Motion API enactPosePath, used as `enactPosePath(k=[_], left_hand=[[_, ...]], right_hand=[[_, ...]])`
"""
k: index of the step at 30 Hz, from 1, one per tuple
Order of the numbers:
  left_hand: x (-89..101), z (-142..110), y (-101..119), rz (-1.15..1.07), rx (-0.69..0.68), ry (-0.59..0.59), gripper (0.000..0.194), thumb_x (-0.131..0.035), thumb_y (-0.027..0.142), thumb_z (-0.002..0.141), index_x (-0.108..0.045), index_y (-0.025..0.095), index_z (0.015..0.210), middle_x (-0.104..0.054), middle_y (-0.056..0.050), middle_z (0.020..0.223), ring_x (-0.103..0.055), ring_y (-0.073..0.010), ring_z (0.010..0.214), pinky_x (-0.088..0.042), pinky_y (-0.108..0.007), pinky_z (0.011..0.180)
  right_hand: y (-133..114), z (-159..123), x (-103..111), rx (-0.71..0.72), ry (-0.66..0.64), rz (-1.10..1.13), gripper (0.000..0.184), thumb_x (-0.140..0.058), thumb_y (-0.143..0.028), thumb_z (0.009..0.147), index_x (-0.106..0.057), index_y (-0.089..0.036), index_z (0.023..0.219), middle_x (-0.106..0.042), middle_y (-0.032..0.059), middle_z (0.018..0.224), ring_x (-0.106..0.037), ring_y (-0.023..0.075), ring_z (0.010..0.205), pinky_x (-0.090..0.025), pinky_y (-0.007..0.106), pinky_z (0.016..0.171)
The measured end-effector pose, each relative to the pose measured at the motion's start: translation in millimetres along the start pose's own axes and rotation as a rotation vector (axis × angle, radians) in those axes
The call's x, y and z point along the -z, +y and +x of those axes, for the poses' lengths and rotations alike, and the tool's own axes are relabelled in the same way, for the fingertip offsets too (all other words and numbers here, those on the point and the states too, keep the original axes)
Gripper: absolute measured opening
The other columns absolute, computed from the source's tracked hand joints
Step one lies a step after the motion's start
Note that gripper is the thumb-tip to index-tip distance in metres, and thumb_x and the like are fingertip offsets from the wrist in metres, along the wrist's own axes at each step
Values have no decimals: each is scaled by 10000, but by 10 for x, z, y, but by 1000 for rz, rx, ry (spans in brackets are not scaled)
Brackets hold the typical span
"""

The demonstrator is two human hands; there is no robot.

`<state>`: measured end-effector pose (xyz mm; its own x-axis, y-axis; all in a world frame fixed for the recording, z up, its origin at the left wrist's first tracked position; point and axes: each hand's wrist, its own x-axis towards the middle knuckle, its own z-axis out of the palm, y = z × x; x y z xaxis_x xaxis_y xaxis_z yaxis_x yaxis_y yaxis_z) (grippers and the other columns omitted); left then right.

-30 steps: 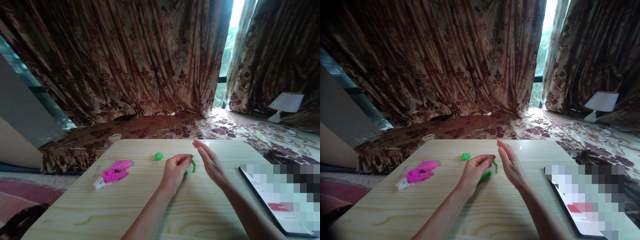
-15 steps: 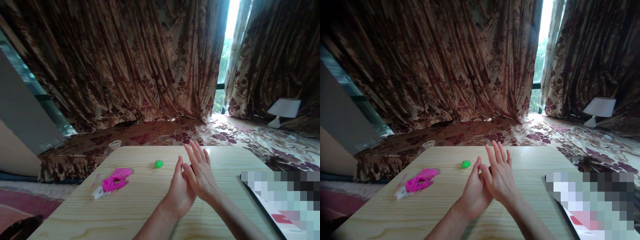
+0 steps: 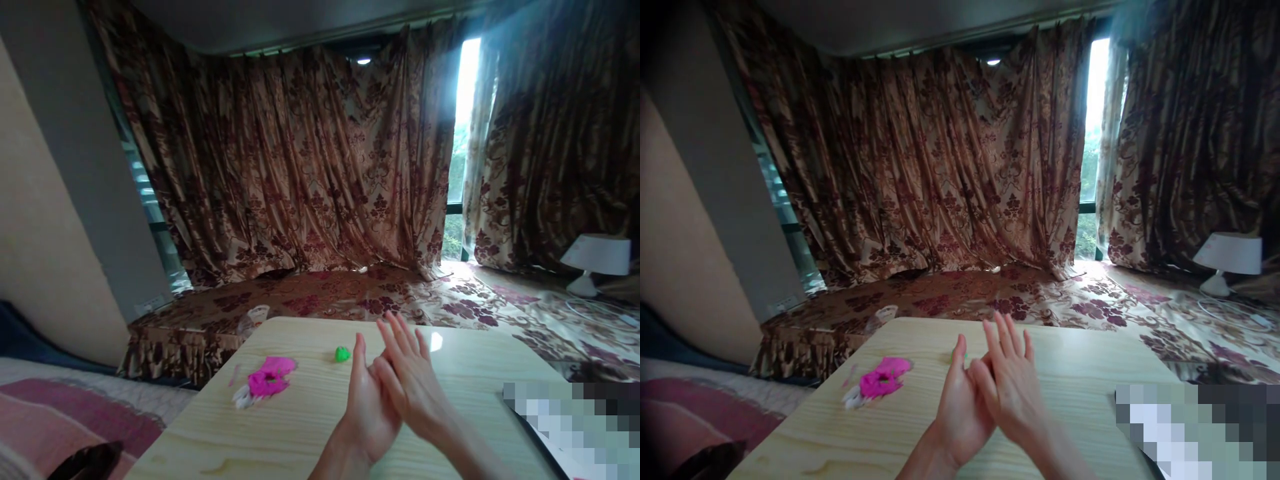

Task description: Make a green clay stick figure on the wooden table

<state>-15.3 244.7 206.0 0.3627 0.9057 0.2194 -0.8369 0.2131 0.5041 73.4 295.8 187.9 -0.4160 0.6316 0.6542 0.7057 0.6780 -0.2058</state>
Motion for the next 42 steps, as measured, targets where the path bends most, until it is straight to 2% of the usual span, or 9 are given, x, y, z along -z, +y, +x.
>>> enactPosePath(k=[2,7,10,15,21,27,30,34,42], left_hand=[[-39,-59,27,-1,-13,2,696,-252,622,798,-414,153,1285,-472,-116,1289,-400,-257,1204,-238,-388,1017],[-210,-200,74,12,9,-47,696,-220,614,809,-407,145,1287,-454,-124,1303,-403,-253,1198,-264,-383,998],[-256,-247,72,12,9,-56,689,-237,615,807,-438,136,1260,-481,-131,1271,-457,-246,1141,-319,-367,954],[-139,-266,-19,98,21,149,493,-402,476,824,-555,98,1101,-575,-134,1117,-567,-176,926,-419,-282,804],[42,-223,-135,280,-7,368,252,-565,97,705,-590,108,955,-629,-72,870,-600,-123,730,-466,-255,712],[158,-7,-1,334,-57,470,162,-589,128,710,-574,117,872,-644,-64,802,-621,-112,662,-497,-239,671],[258,130,134,357,-125,537,166,-583,97,707,-555,137,865,-643,-39,742,-631,-107,673,-498,-225,681],[448,294,227,470,-123,559,180,-581,128,721,-553,154,896,-630,-24,699,-614,-97,641,-499,-219,632],[792,485,181,691,-10,513,272,-653,161,658,-592,135,922,-572,0,631,-534,-78,551,-457,-203,532]], right_hand=[[-51,-3,20,44,-48,1,541,-315,-419,888,-189,-259,1389,-161,26,1462,-102,234,1336,-148,505,1047],[-61,42,68,-127,21,-54,518,-236,-432,904,-272,-201,1367,-224,76,1442,-125,246,1331,-160,540,1022],[-58,33,81,-71,-5,-60,500,-263,-446,896,-291,-252,1356,-250,51,1436,-149,241,1327,-165,527,1023],[90,49,39,-237,0,2,495,-310,-465,869,-408,-221,1288,-388,108,1353,-294,304,1263,-204,577,973],[195,90,-11,-375,-25,535,441,-392,-474,825,-575,-178,1095,-558,113,1159,-490,253,1098,-331,390,954],[304,28,154,-638,-249,1240,476,-390,-537,817,-564,-189,1091,-602,108,1100,-576,241,978,-415,391,849],[396,-40,197,-662,-404,1439,505,-375,-552,824,-574,-157,1067,-640,120,991,-612,219,882,-445,374,792],[484,-69,127,-611,-412,1333,380,-522,-466,779,-613,-147,964,-650,80,865,-605,181,791,-471,325,706],[826,-59,-203,-517,-138,920,226,-628,-263,690,-626,-141,880,-613,5,665,-526,110,557,-433,246,547]])
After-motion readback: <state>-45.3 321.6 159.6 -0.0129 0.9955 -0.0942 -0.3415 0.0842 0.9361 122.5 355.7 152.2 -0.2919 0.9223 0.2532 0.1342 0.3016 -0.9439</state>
